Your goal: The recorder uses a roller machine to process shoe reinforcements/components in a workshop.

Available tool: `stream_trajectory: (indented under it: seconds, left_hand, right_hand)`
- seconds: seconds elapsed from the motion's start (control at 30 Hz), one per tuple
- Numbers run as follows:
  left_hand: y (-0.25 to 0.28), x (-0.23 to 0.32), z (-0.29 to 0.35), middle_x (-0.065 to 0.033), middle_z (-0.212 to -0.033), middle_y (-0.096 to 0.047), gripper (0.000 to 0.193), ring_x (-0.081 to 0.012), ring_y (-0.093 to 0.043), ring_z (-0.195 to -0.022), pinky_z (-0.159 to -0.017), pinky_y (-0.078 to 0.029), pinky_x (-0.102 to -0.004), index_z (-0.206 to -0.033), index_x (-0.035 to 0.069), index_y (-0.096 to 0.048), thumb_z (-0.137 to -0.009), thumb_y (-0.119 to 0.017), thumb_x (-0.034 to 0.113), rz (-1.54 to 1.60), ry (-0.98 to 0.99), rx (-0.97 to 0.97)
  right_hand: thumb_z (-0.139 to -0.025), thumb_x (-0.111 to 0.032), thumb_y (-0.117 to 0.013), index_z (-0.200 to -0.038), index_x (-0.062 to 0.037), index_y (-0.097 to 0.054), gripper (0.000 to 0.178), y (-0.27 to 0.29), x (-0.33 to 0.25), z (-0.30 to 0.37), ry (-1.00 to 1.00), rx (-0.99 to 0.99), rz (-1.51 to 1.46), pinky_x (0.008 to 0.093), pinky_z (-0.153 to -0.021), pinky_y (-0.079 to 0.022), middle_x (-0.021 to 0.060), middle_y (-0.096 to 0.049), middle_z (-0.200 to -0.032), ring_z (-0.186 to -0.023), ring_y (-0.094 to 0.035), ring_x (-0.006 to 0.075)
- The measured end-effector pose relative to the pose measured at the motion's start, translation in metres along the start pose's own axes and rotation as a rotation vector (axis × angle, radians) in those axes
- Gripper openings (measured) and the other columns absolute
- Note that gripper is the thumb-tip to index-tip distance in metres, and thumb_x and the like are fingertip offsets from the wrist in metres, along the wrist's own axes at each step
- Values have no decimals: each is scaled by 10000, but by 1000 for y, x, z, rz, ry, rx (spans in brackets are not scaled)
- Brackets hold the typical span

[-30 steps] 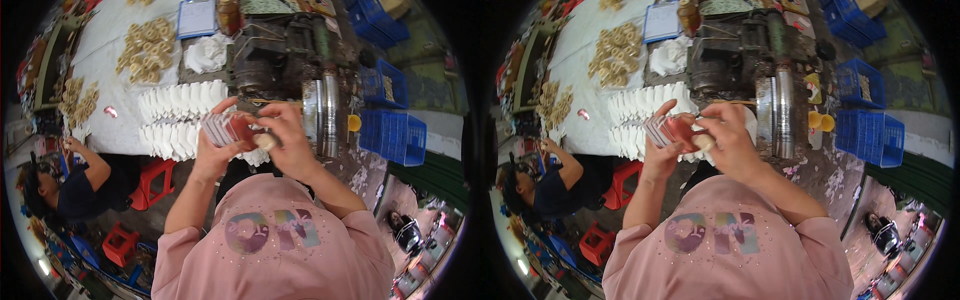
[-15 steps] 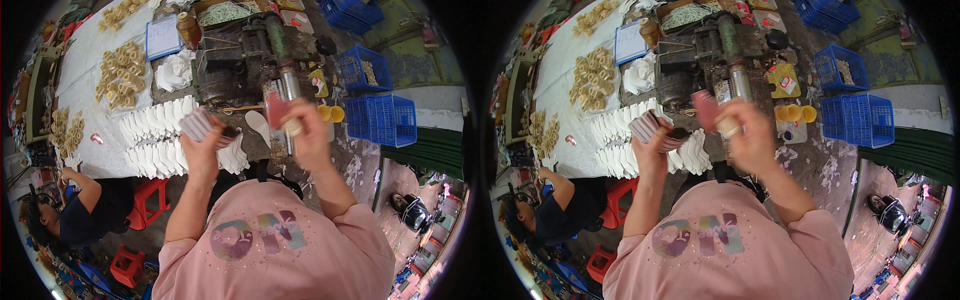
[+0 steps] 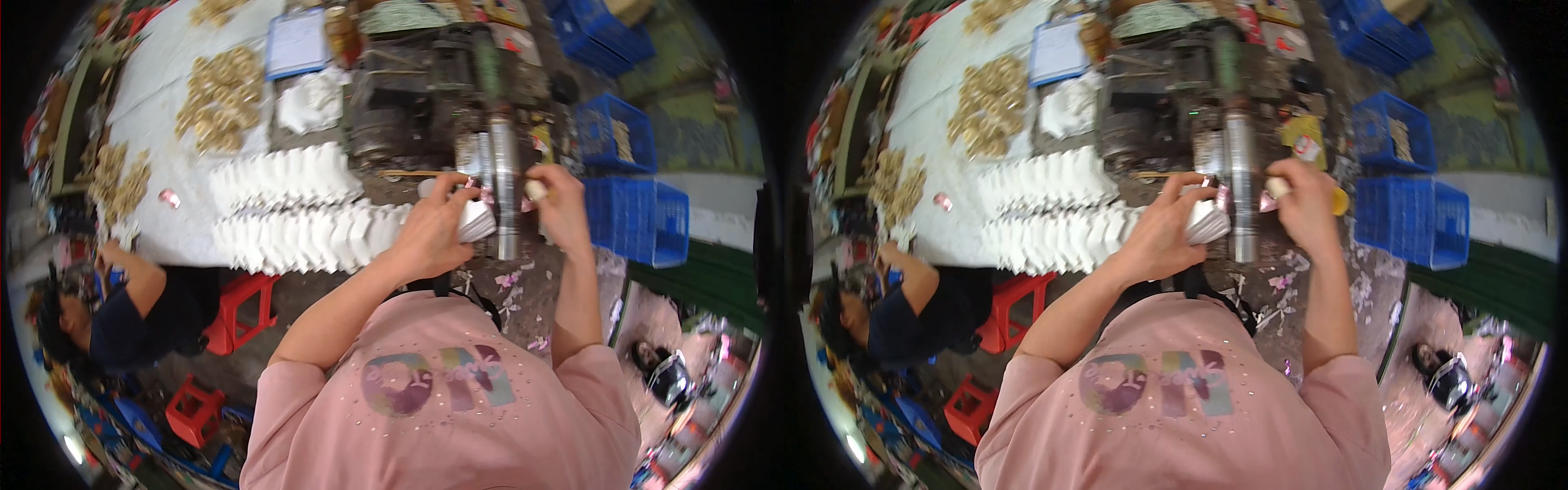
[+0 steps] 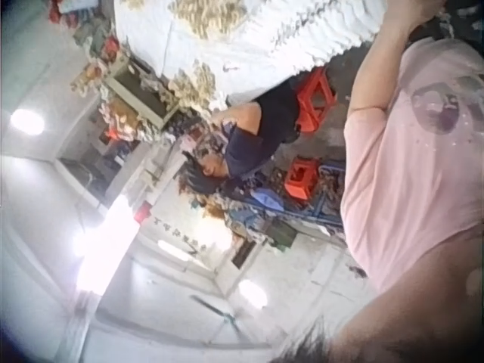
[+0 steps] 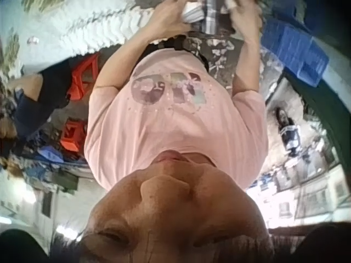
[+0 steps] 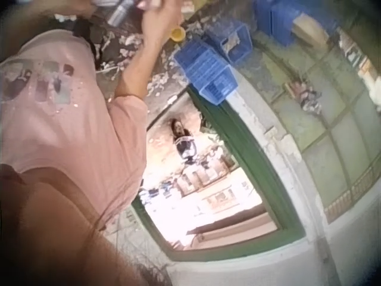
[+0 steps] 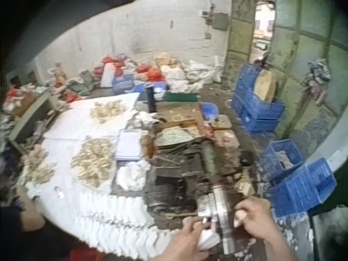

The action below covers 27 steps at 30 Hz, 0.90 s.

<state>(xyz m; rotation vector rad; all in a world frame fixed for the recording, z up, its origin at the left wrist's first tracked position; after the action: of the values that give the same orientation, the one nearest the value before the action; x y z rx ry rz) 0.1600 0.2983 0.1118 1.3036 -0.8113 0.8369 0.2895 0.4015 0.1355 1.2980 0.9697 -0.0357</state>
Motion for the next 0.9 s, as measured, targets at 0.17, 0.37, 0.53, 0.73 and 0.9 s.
stream_trajectory:
  seconds: [0.17, 0.37, 0.53, 0.73, 0.9]
  left_hand:
    - [47, -25, 34, -122, -1137, -505, 521, -309, -502, -1081, -925, -414, -369, -1080, 74, -553, -572, -649, 5, 178, -70, 189]
    - [189, -150, 157, -90, -1112, -575, 553, -287, -553, -1042, -868, -438, -370, -1072, 103, -579, -565, -614, -116, -388, 130, 654]
    - [192, -250, 244, -32, -1217, -518, 492, -228, -563, -1037, -814, -408, -360, -1094, 81, -559, -618, -627, -21, -871, 433, 202]
    - [174, -282, 266, -82, -1149, -560, 424, -258, -583, -970, -807, -410, -388, -1024, 72, -581, -611, -649, 3, -881, 659, -156]
    - [216, -204, 213, -165, -974, -621, 435, -343, -589, -906, -779, -442, -409, -1036, 35, -571, -606, -630, 6, -553, 621, 313]
  right_hand:
    - [-820, -45, -599, -969, -8, -592, 154, 12, 20, 9, -167, 95, -136, 258, -689, -432, 38, -600, -850, -791, -545, 118]
    - [-859, -18, -528, -1011, -14, -576, 160, 7, 35, 5, -209, 110, -227, 237, -761, -409, 35, -576, -929, -866, -533, 112]
    - [-888, -1, -475, -1065, -35, -562, 200, 6, 28, 0, -257, 209, -262, 235, -834, -406, 37, -581, -994, -939, -543, 110]
    - [-898, -26, -486, -1073, -19, -550, 186, 12, 18, -2, -233, 267, -287, 236, -824, -412, 38, -591, -986, -922, -541, 107]
    - [-897, -32, -495, -1024, -19, -564, 145, 13, -26, 2, -98, 257, -370, 225, -761, -430, 33, -594, -920, -829, -538, 89]
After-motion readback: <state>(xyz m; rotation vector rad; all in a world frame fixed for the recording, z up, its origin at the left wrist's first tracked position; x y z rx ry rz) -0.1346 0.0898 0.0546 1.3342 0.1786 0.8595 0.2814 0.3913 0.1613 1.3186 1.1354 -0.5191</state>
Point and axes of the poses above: each hand's wrist, its own z-axis away from the middle knuckle, its own y-axis out of the back of the hand, x = y × z, the point moved 10 cm from there along -z, towards the middle knuckle
